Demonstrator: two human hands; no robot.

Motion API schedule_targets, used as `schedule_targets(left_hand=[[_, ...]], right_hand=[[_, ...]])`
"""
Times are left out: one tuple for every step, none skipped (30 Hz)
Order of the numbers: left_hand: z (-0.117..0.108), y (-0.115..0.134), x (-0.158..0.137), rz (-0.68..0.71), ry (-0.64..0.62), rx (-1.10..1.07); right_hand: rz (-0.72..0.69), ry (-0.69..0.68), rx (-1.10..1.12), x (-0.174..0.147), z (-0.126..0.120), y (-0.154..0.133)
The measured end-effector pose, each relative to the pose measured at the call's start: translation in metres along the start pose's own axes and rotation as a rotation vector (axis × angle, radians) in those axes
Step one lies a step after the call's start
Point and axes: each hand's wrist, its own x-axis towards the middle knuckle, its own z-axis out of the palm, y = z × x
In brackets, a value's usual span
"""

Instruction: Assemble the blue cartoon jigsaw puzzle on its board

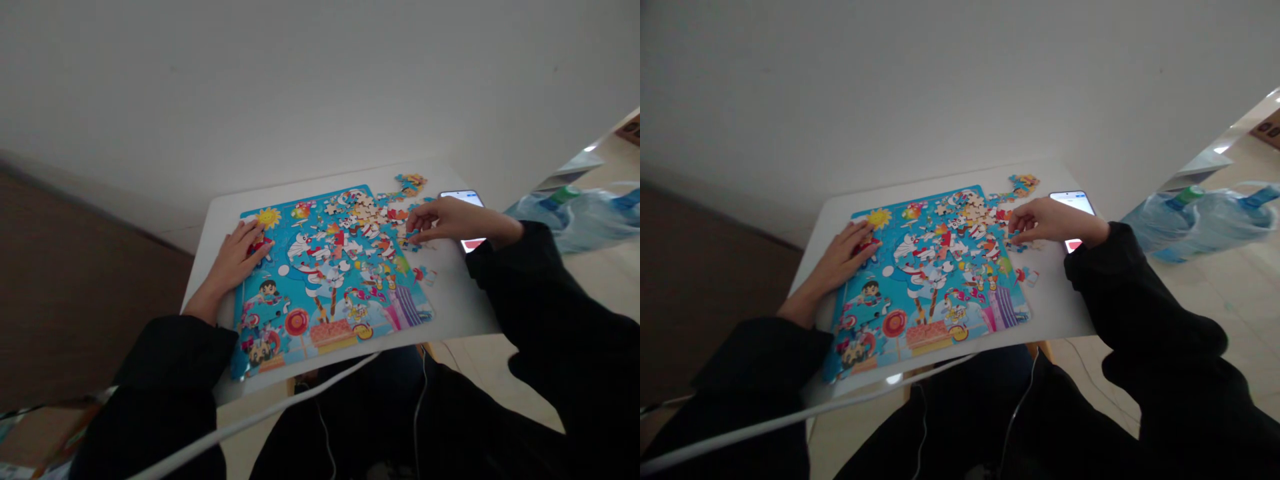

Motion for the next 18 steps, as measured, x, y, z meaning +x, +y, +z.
schedule_targets(left_hand=[[0.0, 0.0, 0.0, 0.004, 0.002, 0.0], [0.001, 0.0, 0.0, 0.007, 0.004, 0.001], [0.001, 0.0, 0.0, 0.008, 0.007, 0.003], [0.001, 0.001, 0.0, 0.011, 0.004, 0.008], [0.001, 0.002, 0.0, 0.008, 0.002, 0.015], [0.001, 0.003, -0.001, 0.005, -0.009, 0.018], [0.0, 0.004, -0.001, -0.005, -0.005, 0.021], [0.0, 0.005, -0.001, -0.009, -0.014, 0.019], [0.0, 0.006, -0.002, -0.008, -0.018, 0.016], [-0.001, 0.007, -0.002, -0.01, -0.017, 0.015], [-0.001, 0.008, -0.002, -0.011, -0.017, 0.014], [-0.001, 0.009, -0.003, -0.011, -0.017, 0.014], [-0.002, 0.009, -0.003, -0.011, -0.017, 0.014], [-0.002, 0.01, -0.004, -0.01, -0.019, 0.015], [-0.003, 0.011, -0.004, -0.007, -0.022, 0.016], [-0.003, 0.011, -0.004, -0.004, -0.026, 0.018], [-0.003, 0.012, -0.004, -0.003, -0.029, 0.02], [-0.003, 0.012, -0.004, -0.003, -0.033, 0.023]], right_hand=[[-0.002, 0.019, 0.031, 0.001, 0.002, -0.003], [-0.007, 0.036, 0.069, 0.002, 0.004, -0.007], [-0.012, 0.046, 0.111, 0.004, 0.008, -0.013], [-0.022, 0.05, 0.155, 0.006, 0.013, -0.021], [-0.038, 0.045, 0.199, 0.01, 0.018, -0.031], [-0.057, 0.027, 0.241, 0.014, 0.025, -0.042], [-0.091, 0.004, 0.277, 0.02, 0.032, -0.055], [-0.126, -0.04, 0.304, 0.026, 0.039, -0.069], [-0.18, -0.081, 0.343, 0.033, 0.048, -0.084], [-0.234, -0.126, 0.384, 0.04, 0.056, -0.098], [-0.268, -0.163, 0.406, 0.048, 0.065, -0.112], [-0.285, -0.188, 0.426, 0.055, 0.075, -0.125], [-0.302, -0.227, 0.432, 0.063, 0.084, -0.137], [-0.323, -0.243, 0.431, 0.069, 0.094, -0.147], [-0.35, -0.254, 0.419, 0.075, 0.102, -0.156], [-0.384, -0.267, 0.389, 0.079, 0.11, -0.163], [-0.421, -0.259, 0.338, 0.08, 0.115, -0.169], [-0.456, -0.232, 0.278, 0.08, 0.118, -0.173]])
